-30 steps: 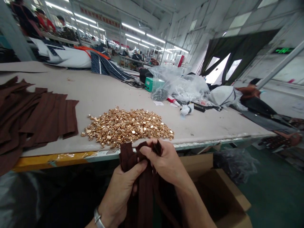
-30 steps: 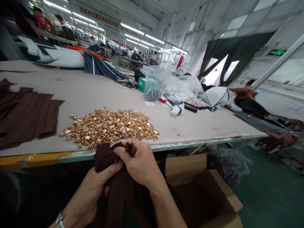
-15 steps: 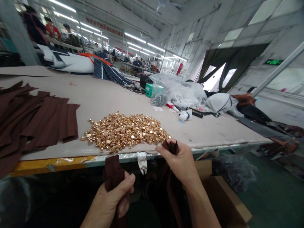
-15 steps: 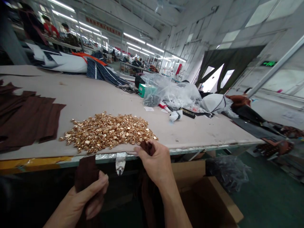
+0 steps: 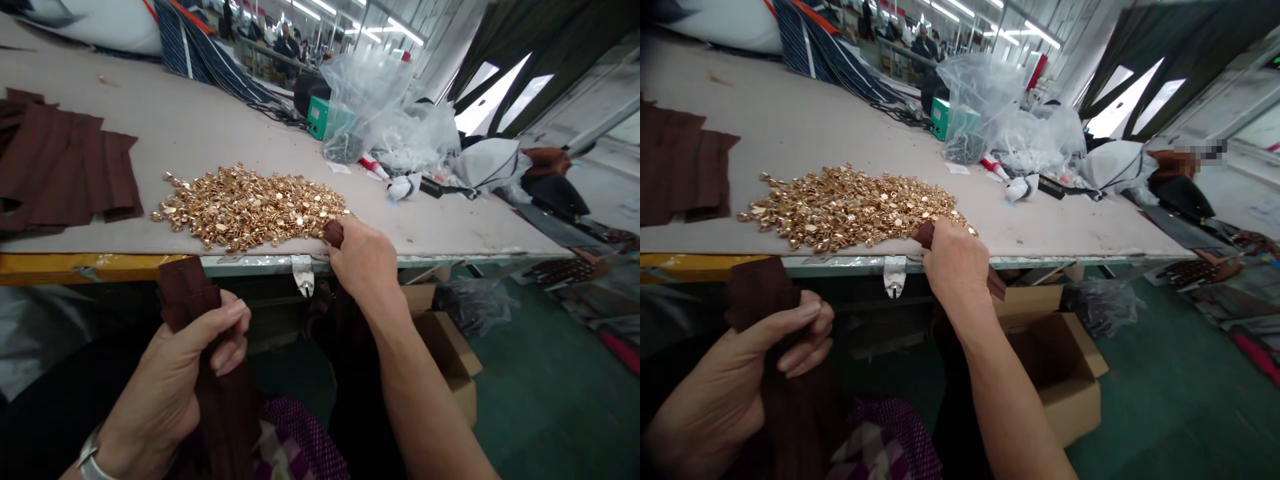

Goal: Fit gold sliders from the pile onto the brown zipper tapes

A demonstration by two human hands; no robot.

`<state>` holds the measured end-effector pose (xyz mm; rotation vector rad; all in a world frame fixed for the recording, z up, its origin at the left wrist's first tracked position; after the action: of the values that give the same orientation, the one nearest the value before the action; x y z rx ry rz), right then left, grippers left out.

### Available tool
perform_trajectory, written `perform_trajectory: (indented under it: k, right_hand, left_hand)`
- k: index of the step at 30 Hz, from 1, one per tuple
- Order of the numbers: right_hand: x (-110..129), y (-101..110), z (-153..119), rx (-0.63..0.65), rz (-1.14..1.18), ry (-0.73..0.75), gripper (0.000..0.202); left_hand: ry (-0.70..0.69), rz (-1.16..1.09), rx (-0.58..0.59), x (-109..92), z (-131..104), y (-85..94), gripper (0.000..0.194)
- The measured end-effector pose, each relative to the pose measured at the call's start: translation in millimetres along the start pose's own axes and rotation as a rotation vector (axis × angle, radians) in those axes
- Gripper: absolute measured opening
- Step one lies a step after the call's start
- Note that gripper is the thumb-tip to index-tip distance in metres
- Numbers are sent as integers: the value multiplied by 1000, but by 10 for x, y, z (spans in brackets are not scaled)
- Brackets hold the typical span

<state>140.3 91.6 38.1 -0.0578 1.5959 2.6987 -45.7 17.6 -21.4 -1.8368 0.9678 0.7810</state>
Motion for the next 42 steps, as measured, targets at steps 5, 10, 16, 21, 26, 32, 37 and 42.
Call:
perform_trajectory:
  k: [5, 10, 16, 21, 26, 32, 37, 42]
  right_hand:
    - [-42, -13, 0, -25, 65, 37, 12]
    - [-104, 72, -193, -34, 517, -86, 12]
    - [60, 123, -676, 258, 1203, -396, 16]
    - [91, 70, -863, 245, 1226, -300, 14]
    - [41, 52, -845, 113, 1186, -22, 17]
    - [26, 79, -857, 3, 1136, 160, 30]
    - [28, 57, -844, -54, 1129, 172, 30]
    - [74, 4, -827, -48, 1113, 108, 26]
  left_hand:
    - [-7, 0, 0, 22, 1, 31, 13]
    - [126, 11, 27, 168, -20, -132, 18]
    - [311, -136, 201, 383, -74, -405, 22]
    - [346, -234, 157, 438, -66, -447, 22]
    - [376, -282, 153, 499, -28, -443, 25]
    - [328, -235, 149, 539, -39, -428, 23]
    - [243, -180, 133, 532, -20, -443, 22]
    - [218, -150, 133, 542, 32, -448, 21]
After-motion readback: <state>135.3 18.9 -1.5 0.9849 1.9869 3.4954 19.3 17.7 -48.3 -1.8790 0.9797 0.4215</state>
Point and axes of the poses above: each hand's wrist, its own z-axis towards the middle knuckle, its own y-axis out of the back of the hand, x = y × z, the point moved 2 cm from there along z, towards the middle knuckle, and after that the axes turned 7 degrees about -x, right-handed, at the moved point
